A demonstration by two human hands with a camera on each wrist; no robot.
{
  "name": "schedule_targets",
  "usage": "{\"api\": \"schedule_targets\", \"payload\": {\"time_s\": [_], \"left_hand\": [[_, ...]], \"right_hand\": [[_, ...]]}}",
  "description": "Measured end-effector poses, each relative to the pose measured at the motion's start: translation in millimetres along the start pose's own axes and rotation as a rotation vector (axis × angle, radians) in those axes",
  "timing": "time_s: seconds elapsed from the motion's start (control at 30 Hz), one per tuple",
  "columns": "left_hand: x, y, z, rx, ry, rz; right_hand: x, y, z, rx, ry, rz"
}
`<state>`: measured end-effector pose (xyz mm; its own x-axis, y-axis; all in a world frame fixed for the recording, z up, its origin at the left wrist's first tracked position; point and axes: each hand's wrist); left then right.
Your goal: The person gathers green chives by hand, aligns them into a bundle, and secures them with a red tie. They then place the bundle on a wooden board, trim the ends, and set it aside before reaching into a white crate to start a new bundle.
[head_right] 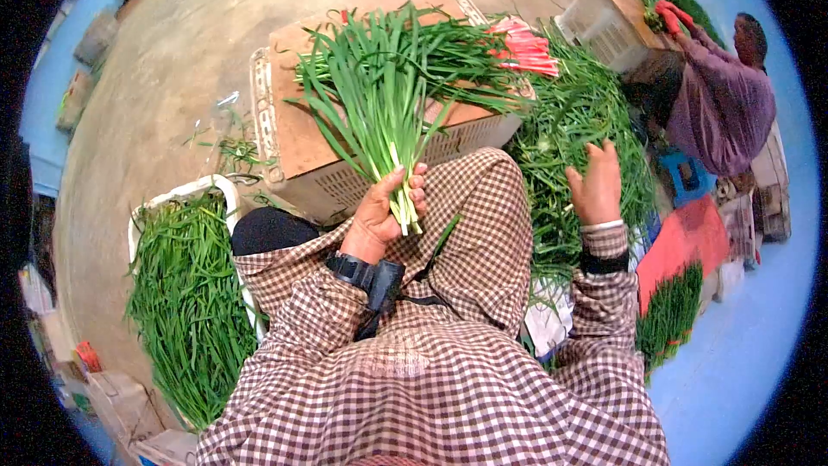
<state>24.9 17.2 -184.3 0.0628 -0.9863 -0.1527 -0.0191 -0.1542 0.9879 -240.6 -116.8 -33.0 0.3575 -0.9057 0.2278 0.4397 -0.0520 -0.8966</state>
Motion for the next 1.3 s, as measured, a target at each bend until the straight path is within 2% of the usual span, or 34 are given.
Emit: {"api": "schedule_targets", "payload": {"time_s": [0.07, 0.13, 0.23, 0.27, 0.33, 0.4, 0.47, 0.53, 0.57, 0.67, 0.73, 0.8, 0.87, 0.9, 0.93, 1.0, 1.07, 1.1, 1.13, 1.2, 1.23, 1.27, 1.3], "left_hand": [[-2, 5, -3, 0.007, -0.01, 0.025], [-6, 14, -4, 0.047, -0.01, 0.049], [-22, 47, -4, 0.066, -0.021, 0.035], [-30, 54, -3, 0.096, -0.025, 0.042], [-52, 69, 2, 0.048, -0.098, 0.08], [-74, 70, 11, 0.019, -0.184, 0.104], [-86, 64, 12, 0.177, -0.17, 0.036], [-88, 50, 10, 0.161, -0.177, 0.043], [-88, 47, 9, 0.228, -0.192, 0.055], [-88, 47, -7, 0.405, -0.266, 0.077], [-88, 61, -22, 0.795, -0.058, 0.21], [-66, 56, -60, 1.136, 0.162, 0.292], [-57, 121, -100, 1.265, 0.314, 0.339], [-43, 143, -114, 1.333, 0.477, 0.321], [-32, 163, -126, 1.398, 0.642, 0.303], [-22, 222, -133, 1.413, 0.825, 0.491], [-5, 241, -152, 1.576, 0.954, 0.539], [0, 237, -163, 1.846, 1.145, 0.583], [6, 232, -164, 1.848, 1.149, 0.58], [16, 221, -161, 1.261, 1.102, 0.588], [21, 211, -162, 1.083, 1.062, 0.524], [27, 192, -167, 1.26, 1.097, 0.475], [37, 165, -172, 1.182, 1.06, 0.426]], "right_hand": [[0, 2, 6, 0.285, 0.448, 0.296], [-5, 23, 38, 0.798, 0.452, 0.607], [-15, 77, 88, 1.335, 0.436, 1.12], [-17, 90, 102, 1.516, 0.409, 1.331], [-22, 136, 100, 1.887, 0.278, 1.624], [-34, 129, 146, 1.917, 0.362, 1.416], [-36, 134, 152, 1.977, 0.41, 1.477], [-37, 143, 145, 1.859, 0.379, 1.461], [-36, 139, 149, 1.852, 0.453, 1.445], [-25, 124, 164, 1.759, 0.438, 1.398], [-11, 108, 174, 1.666, 0.276, 1.318], [12, 99, 179, 1.437, 0.097, 1.173], [34, 84, 193, 1.298, -0.054, 1.098], [45, 79, 202, 1.158, -0.067, 0.944], [59, 92, 213, 1.239, -0.354, 0.651], [88, 77, 228, 0.91, -0.452, 0.692], [100, 73, 248, 0.869, -0.483, 0.554], [108, 83, 256, 0.908, -0.576, 0.458], [111, 84, 258, 0.77, -0.493, 0.558], [115, 103, 266, 0.825, -0.579, 0.533], [113, 113, 268, 0.935, -0.616, 0.56], [123, 144, 262, 0.86, -0.605, 0.589], [126, 164, 258, 0.824, -0.609, 0.552]]}}
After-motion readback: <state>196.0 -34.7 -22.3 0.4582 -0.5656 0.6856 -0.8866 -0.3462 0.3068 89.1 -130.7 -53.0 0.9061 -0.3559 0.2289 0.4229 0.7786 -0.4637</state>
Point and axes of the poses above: each hand's wrist, its own x-axis towards the middle knuckle, its own y-axis out of the palm, z = x × y, and after that the axes turned 13 degrees about y, right-handed
